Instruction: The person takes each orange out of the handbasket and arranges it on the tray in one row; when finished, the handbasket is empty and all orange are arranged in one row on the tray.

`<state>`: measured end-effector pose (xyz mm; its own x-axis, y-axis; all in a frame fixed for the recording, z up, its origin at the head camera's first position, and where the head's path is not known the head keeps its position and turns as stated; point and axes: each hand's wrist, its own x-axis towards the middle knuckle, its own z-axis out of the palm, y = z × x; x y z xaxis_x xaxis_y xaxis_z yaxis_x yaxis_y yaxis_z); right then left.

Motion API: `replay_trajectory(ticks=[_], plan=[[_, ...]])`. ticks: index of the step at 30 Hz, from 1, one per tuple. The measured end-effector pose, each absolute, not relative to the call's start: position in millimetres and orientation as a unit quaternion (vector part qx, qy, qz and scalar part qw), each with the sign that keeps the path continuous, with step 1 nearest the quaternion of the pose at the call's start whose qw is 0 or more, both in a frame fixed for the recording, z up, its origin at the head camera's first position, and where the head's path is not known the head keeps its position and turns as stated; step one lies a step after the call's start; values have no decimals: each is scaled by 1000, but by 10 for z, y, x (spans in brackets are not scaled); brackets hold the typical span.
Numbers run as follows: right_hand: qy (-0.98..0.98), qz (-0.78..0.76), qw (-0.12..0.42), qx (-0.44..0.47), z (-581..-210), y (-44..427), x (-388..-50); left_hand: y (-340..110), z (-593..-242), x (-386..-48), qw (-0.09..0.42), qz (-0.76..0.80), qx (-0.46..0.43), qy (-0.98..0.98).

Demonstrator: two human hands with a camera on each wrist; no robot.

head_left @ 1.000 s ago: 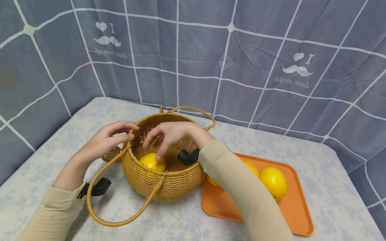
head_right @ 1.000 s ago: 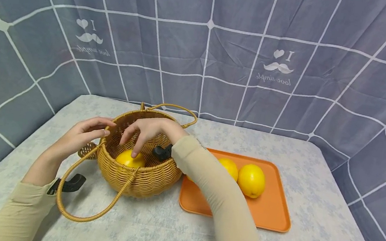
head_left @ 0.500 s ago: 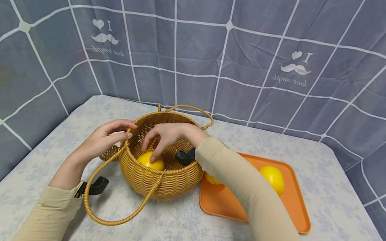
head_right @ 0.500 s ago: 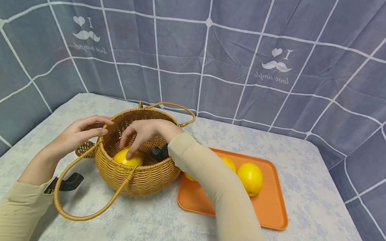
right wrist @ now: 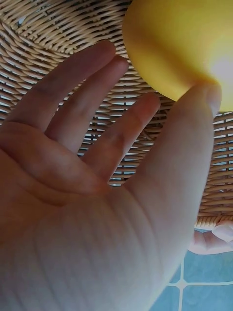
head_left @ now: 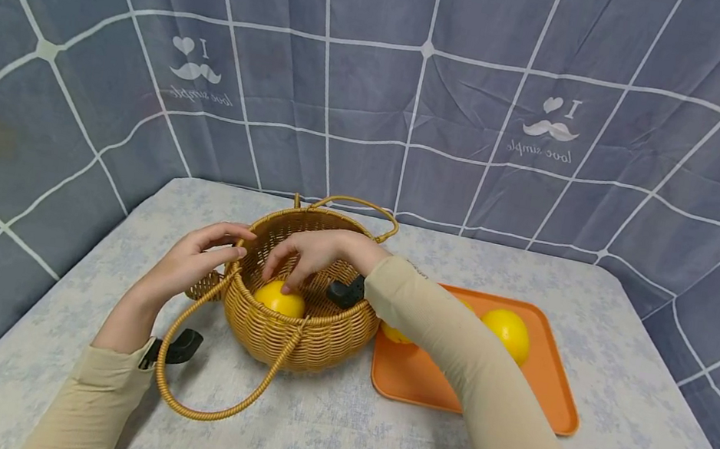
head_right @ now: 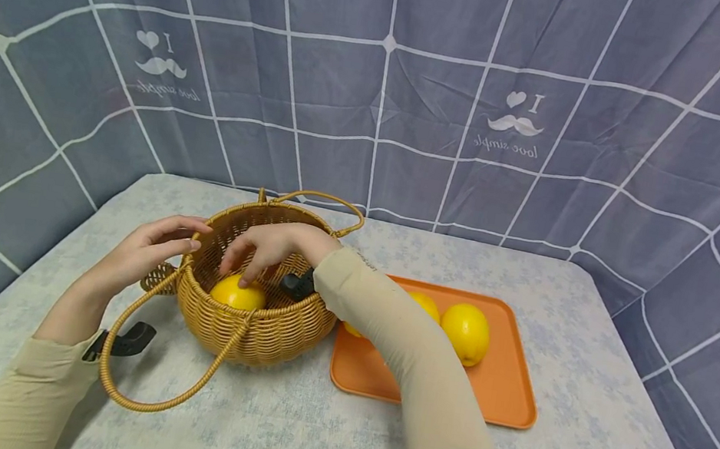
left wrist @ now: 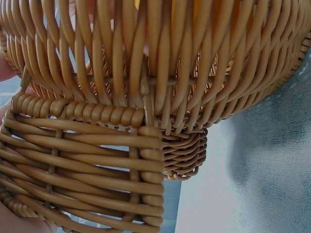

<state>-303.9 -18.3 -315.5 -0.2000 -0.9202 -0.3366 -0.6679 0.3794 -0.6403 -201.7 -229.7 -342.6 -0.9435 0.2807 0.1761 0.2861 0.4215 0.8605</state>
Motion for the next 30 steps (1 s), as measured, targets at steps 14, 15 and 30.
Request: replay_trajectory(ticks=[14,15,30], plan=[[724,-215,385,-531,-3152,-174,-3035,-2292,-3419,-2014,2,-515,-170,-840],[723,-215,390,-528,-3150,-173,-3030,-2291,-3419,-2016,3,-516,-170,-840],[736,-182,358,-544,-3175,-209,-3014,-2282,-3413,-2028,13,-510,-171,-843]])
